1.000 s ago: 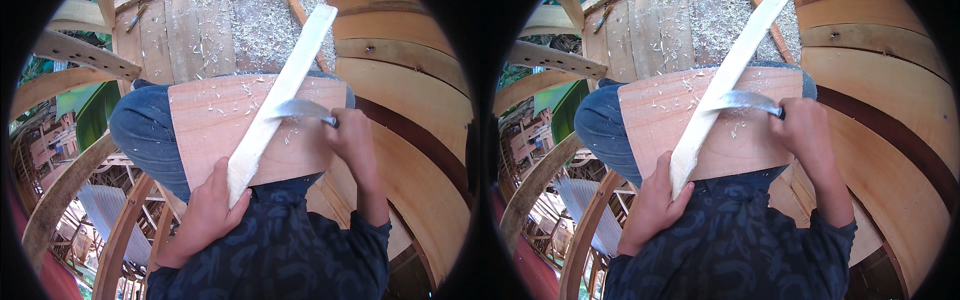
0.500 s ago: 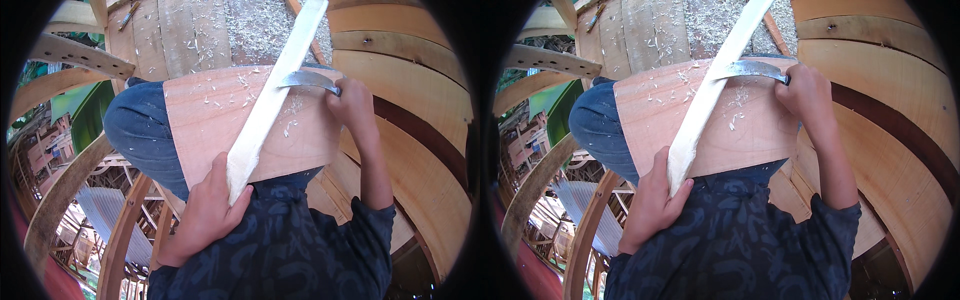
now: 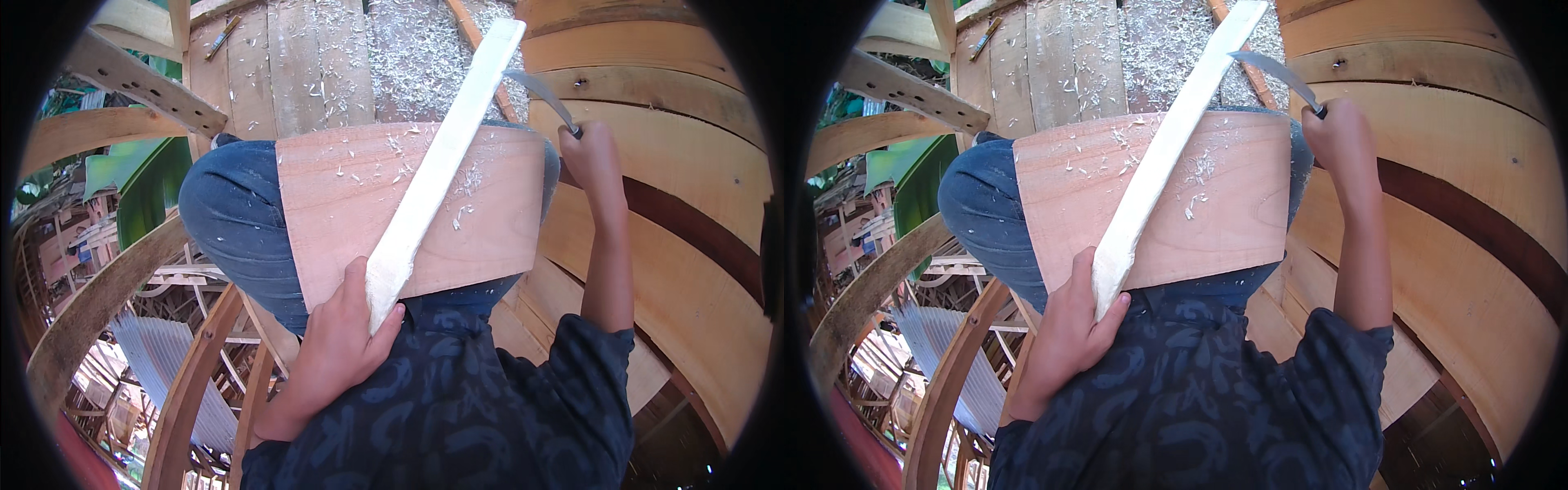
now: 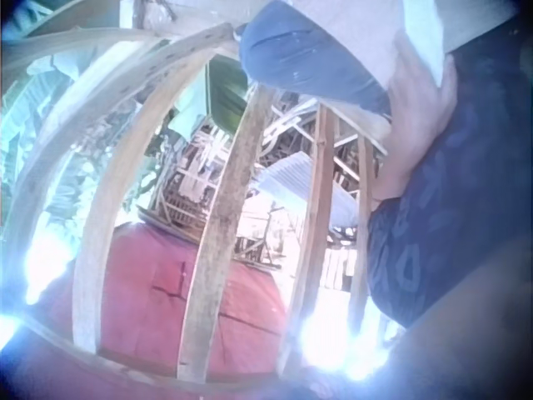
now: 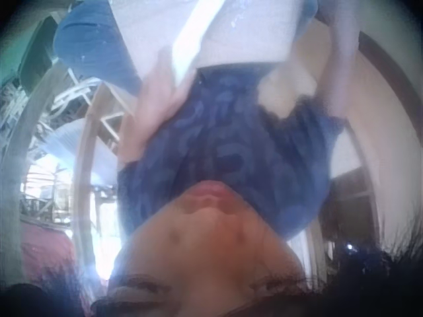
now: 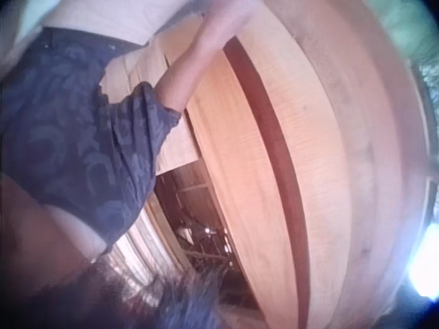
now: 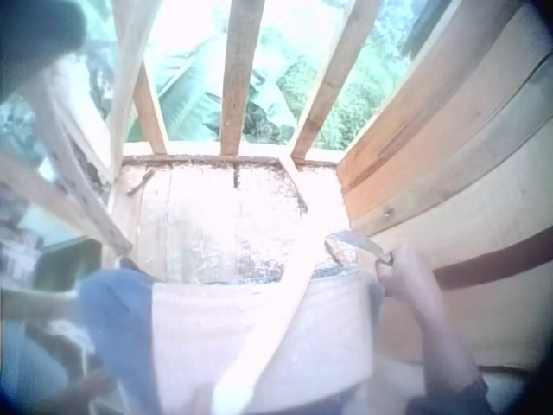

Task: The person is sitting on a wooden floor, using a curved knife to shave and shape a long, thin piece of light-colored wood. They hold the wood against their leg and repeatedly scrape the blade along its surface to remove thin shavings, refining its shape.

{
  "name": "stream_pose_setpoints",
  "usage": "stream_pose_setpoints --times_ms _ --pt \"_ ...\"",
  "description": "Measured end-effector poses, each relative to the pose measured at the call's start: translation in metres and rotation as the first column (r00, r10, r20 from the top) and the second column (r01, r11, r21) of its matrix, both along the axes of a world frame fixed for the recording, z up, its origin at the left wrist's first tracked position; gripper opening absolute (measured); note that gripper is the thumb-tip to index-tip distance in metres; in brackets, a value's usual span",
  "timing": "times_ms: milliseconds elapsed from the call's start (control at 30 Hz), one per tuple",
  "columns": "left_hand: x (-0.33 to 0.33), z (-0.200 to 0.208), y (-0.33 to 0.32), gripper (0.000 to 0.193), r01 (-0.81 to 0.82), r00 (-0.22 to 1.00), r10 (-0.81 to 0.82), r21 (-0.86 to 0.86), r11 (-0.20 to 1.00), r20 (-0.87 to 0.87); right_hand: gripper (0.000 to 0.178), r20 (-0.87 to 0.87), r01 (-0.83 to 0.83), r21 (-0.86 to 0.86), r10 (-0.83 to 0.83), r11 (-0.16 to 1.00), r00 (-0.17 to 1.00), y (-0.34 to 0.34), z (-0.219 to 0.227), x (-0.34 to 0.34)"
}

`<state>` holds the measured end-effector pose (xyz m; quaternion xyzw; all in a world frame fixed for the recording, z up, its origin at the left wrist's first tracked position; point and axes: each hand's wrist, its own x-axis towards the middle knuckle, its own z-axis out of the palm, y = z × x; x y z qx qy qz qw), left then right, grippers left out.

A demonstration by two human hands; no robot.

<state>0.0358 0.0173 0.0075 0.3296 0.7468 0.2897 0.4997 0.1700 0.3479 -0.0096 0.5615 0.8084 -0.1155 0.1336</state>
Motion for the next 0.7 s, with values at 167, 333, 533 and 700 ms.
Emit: stream_pose_setpoints --times_ms 167,333,533,700 --pt "-0.005 -0.001 0.001 0.056 0.012 0.999 -0.012 -0.016 1.0 0.045 0.024 -0.08 -0.4 -0.076 0.394 0.913 0.916 -0.099 0.014 -0.003" --pt "-0.01 0.001 0.002 0.055 0.01 0.992 -0.007 -0.023 1.0 0.129 0.022 -0.085 -0.432 -0.158 0.424 0.888 0.902 -0.117 0.014 -0.004" --pt "-0.006 0.005 0.005 0.053 -0.015 0.989 0.028 -0.085 0.996 0.148 0.022 -0.032 -0.437 -0.118 0.437 0.891 0.899 -0.102 -0.001 -0.006" --pt "-0.007 0.003 0.002 0.054 -0.012 0.986 0.016 -0.026 1.0 0.169 0.025 0.117 -0.191 -0.032 0.194 0.981 0.974 -0.052 -0.009 -0.007"
